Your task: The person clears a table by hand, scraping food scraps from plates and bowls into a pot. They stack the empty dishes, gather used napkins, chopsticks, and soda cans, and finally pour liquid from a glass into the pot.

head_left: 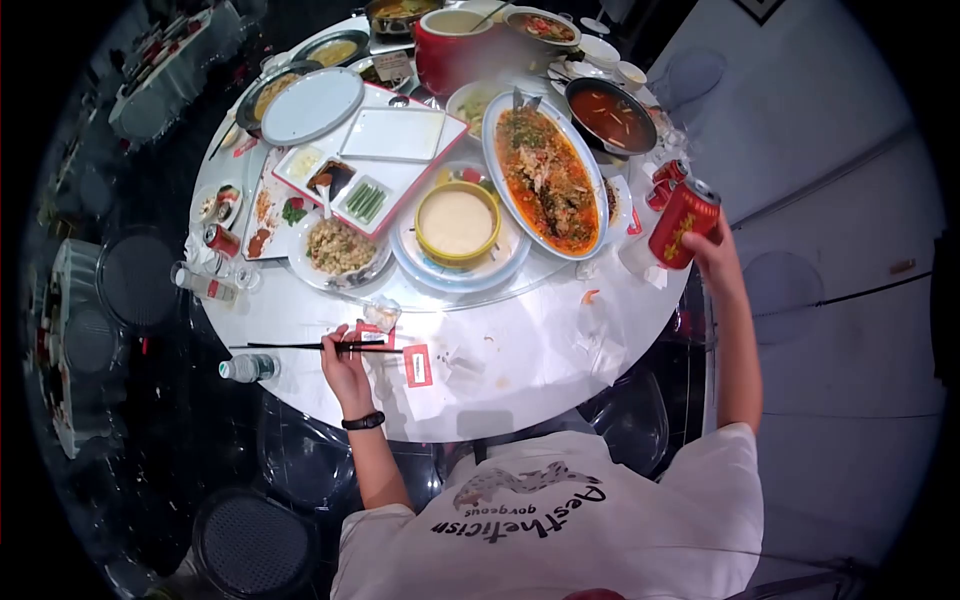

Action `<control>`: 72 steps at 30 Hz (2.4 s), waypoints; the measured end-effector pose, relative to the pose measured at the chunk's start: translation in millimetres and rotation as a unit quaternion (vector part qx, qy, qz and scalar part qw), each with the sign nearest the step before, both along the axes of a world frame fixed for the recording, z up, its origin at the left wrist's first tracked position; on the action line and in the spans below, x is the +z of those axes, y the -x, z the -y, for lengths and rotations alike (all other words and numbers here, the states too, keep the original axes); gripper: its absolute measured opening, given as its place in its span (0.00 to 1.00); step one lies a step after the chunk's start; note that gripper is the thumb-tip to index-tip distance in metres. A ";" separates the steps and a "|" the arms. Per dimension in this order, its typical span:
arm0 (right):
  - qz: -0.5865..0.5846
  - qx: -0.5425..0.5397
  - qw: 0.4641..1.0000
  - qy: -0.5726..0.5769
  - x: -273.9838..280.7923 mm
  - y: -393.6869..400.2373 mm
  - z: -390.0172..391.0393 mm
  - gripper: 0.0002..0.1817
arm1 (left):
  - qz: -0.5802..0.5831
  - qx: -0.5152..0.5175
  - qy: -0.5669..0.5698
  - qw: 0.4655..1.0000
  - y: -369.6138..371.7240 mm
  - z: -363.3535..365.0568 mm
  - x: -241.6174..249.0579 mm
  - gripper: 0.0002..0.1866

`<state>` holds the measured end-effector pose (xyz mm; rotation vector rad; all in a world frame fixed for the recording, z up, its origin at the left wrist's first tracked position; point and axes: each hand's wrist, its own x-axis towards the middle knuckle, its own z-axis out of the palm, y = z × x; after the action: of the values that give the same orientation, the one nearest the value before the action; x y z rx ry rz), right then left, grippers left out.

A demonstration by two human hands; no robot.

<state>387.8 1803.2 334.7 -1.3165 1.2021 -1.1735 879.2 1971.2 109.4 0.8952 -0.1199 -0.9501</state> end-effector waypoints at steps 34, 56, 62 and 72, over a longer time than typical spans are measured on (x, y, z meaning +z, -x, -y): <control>-0.792 0.255 0.296 0.470 -92.2 102.9 489.2 0.16 | 0.076 0.236 -0.130 0.960 438.3 25.3 58.0 0.15; -0.873 0.151 0.209 0.414 -118.9 83.5 476.1 0.05 | 0.075 0.162 -0.162 0.970 350.2 21.5 27.3 0.16; -0.848 0.152 0.282 0.422 -97.5 77.4 457.6 0.06 | 0.241 -0.061 -0.258 0.934 377.4 31.3 48.2 0.14; -0.773 0.259 0.182 0.550 -77.0 97.2 453.7 0.09 | 0.280 -0.351 -0.147 0.881 486.5 101.7 167.6 0.18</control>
<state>290.5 1349.5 257.7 -4.0117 0.2721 0.8523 392.7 1869.4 277.0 1.4422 -0.8657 -1.3727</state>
